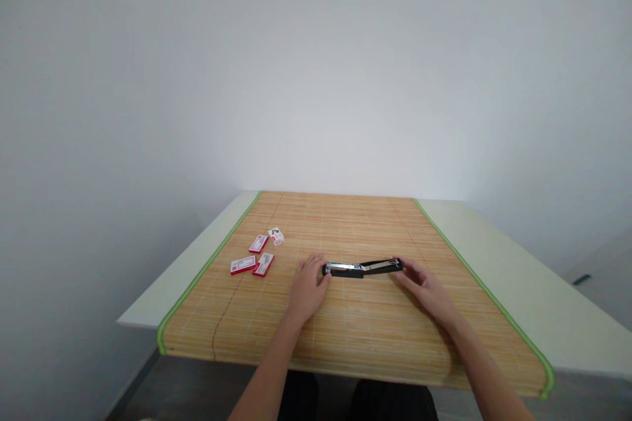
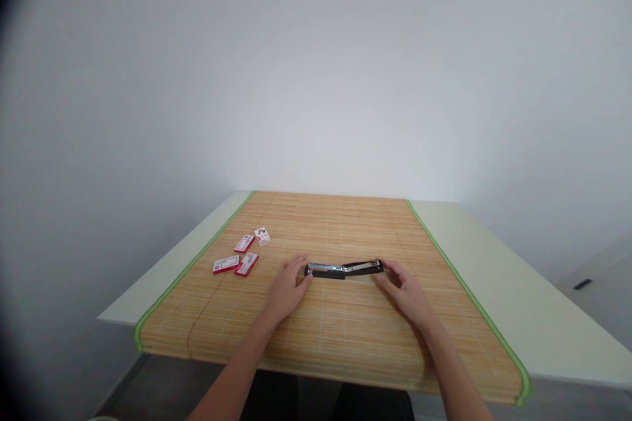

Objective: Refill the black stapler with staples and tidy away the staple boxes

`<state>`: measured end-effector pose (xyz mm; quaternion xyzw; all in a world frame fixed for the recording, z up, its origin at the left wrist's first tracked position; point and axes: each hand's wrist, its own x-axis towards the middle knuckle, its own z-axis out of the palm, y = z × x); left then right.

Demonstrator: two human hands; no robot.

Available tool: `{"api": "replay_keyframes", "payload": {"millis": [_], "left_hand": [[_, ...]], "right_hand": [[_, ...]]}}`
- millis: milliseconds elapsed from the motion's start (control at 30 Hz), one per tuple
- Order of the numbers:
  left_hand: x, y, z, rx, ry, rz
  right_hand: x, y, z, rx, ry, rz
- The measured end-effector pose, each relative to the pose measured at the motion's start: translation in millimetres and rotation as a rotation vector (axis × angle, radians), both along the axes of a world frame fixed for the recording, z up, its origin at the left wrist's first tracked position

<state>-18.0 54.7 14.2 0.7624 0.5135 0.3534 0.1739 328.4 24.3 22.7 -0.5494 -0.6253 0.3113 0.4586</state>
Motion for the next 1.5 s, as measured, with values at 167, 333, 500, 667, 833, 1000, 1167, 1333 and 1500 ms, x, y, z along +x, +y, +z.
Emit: {"api": "replay_keyframes", "payload": {"millis": [167,333,500,667,833,1000,1167,1333,1500], "left_hand": [[1.6,-7.7,-0.5,0.013,-0.018,0.003],[-22.9,-33.7,9.0,0.092,0.034,0.199],[-86.9,-47.6,25.7,0.094,0.252,0.691],[-125.1,-39.7,24.6,0.018,0.397,0.838],[-128.1,-28.9,16.4,-0.007,0.386,0.77],[-133.8,-23.0,16.1,-0.045,0.301,0.581],[-135.7,-24.0,26.0,-0.114,0.236,0.28],[-110.0,-40.5,38.1,-0.134,0.145,0.007],[-54.7,-55.7,39.1,-0.149,0.107,-0.137]], "right_hand": [[-1.6,-2.2,4.6,0.007,-0.018,0.022],[-2.5,-5.2,6.7,-0.003,-0.024,-0.029],[-2.4,-7.2,8.8,0.001,-0.046,-0.04],[-2.1,-6.6,9.1,-0.007,-0.05,-0.047],[-2.4,-6.3,9.1,-0.017,-0.047,-0.052],[-3.2,-7.4,10.8,-0.018,-0.035,-0.048],[-3.0,-6.2,9.6,-0.013,-0.047,-0.053],[-1.4,-5.2,7.6,-0.018,-0.031,-0.05],[-1.2,-4.3,6.9,-0.029,-0.046,-0.056]]}}
